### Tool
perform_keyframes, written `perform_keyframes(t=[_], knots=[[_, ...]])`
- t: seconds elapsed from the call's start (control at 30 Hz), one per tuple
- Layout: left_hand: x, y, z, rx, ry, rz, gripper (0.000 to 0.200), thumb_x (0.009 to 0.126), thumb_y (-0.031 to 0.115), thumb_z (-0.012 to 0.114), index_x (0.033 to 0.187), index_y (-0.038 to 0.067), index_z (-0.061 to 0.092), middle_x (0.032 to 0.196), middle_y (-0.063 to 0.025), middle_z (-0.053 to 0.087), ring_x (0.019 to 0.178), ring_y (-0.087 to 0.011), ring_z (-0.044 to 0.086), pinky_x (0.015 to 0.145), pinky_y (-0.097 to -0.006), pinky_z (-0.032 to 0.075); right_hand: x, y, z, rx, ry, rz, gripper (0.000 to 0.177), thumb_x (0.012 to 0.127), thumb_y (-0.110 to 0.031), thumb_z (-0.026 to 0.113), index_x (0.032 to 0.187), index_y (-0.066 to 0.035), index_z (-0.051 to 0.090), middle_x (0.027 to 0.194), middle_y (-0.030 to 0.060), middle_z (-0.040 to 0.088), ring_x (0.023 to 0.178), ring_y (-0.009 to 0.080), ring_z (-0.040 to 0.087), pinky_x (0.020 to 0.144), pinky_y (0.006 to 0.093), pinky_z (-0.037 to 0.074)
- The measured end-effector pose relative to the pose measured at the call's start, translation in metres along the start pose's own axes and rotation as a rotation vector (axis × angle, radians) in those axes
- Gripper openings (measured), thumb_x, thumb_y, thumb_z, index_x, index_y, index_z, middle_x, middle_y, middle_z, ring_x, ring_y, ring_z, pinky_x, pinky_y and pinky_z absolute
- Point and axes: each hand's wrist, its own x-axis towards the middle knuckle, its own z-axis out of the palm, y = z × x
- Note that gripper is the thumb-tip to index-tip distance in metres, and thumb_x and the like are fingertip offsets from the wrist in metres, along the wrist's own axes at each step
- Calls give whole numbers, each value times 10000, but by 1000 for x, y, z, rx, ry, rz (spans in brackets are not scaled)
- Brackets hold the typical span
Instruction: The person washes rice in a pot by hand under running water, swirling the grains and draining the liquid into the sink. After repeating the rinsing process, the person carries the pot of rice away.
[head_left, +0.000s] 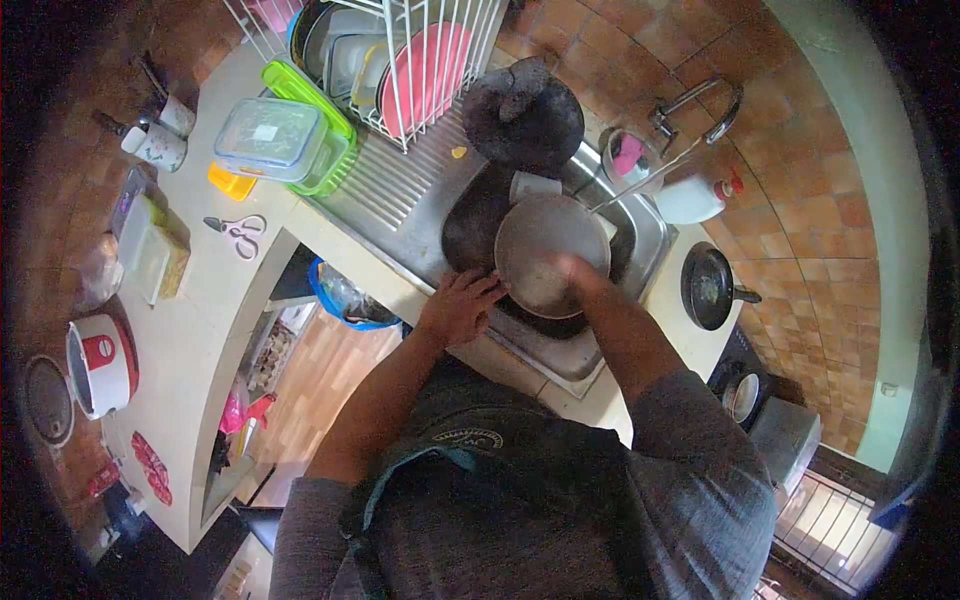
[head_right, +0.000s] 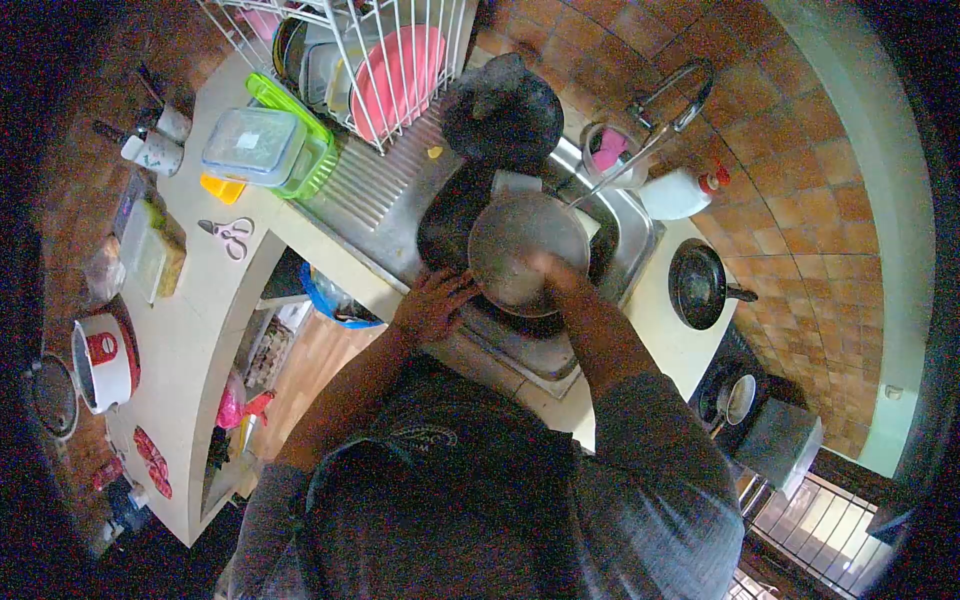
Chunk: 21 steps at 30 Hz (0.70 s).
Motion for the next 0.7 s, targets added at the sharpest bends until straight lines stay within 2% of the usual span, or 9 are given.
perform_keyframes(t=[0.13, 0.3, 0.33, 0.4, 0.5, 0.57, 0.6, 0.7], knots=[[1, 1, -3, 6, 5, 0, 671, 854, 307, 644, 1497, 248, 463, 1543, -51, 452, 1364, -322, 437, 1107, -554, 355, 3, -5, -4, 45, 5, 8, 352, 1011, -228, 504, 1291, -40, 603, 1221, 142, 650, 1080, 275, 627, 989, 412, 489], [0, -3, 4, -23, 59, 15, 684, 840, 299, 657, 1495, 245, 466, 1540, -59, 454, 1351, -317, 449, 1106, -556, 354, 57, -29, -4, 103, 8, 16, 348, 1011, -227, 505, 1285, -40, 607, 1210, 142, 654, 1073, 272, 628, 986, 412, 490], [1, -5, 8, -38, 27, 11, 756, 816, 319, 694, 1522, 267, 427, 1552, -61, 437, 1355, -336, 444, 1103, -574, 366, 74, -36, -1, 115, 8, 19, 347, 1011, -227, 505, 1284, -40, 607, 1208, 142, 655, 1071, 272, 629, 985, 412, 490], [2, -5, 10, -53, -6, 9, 832, 793, 339, 731, 1549, 289, 388, 1564, -62, 421, 1359, -356, 438, 1099, -592, 378, 15, -21, 0, 139, 10, 24, 346, 1010, -227, 505, 1282, -40, 609, 1204, 143, 656, 1068, 271, 629, 983, 412, 490], [0, -5, 8, -24, 19, 20, 833, 786, 330, 738, 1545, 292, 396, 1558, -57, 427, 1350, -354, 443, 1100, -578, 384, 13, -22, -2, 175, 14, 30, 344, 1010, -227, 506, 1279, -39, 611, 1197, 143, 658, 1064, 270, 630, 981, 413, 491], [0, -4, 3, -52, 69, 35, 696, 833, 300, 662, 1497, 244, 461, 1528, -52, 465, 1347, -314, 452, 1101, -547, 367, 9, -23, -4, 197, 15, 34, 342, 1010, -226, 506, 1276, -39, 612, 1193, 143, 660, 1061, 269, 631, 980, 413, 491], [0, -4, 3, -52, 69, 34, 696, 833, 300, 662, 1497, 244, 461, 1528, -52, 465, 1347, -314, 452, 1101, -547, 367, 26, -29, -3, 209, 15, 36, 342, 1010, -226, 506, 1275, -39, 613, 1191, 143, 661, 1060, 268, 631, 979, 413, 492], [0, -2, 1, -40, 39, 14, 695, 841, 298, 650, 1505, 247, 451, 1526, -55, 466, 1344, -317, 453, 1097, -546, 372, 13, -38, 13, 243, 14, 41, 340, 1010, -226, 507, 1272, -39, 615, 1185, 144, 663, 1056, 267, 632, 977, 413, 492]])
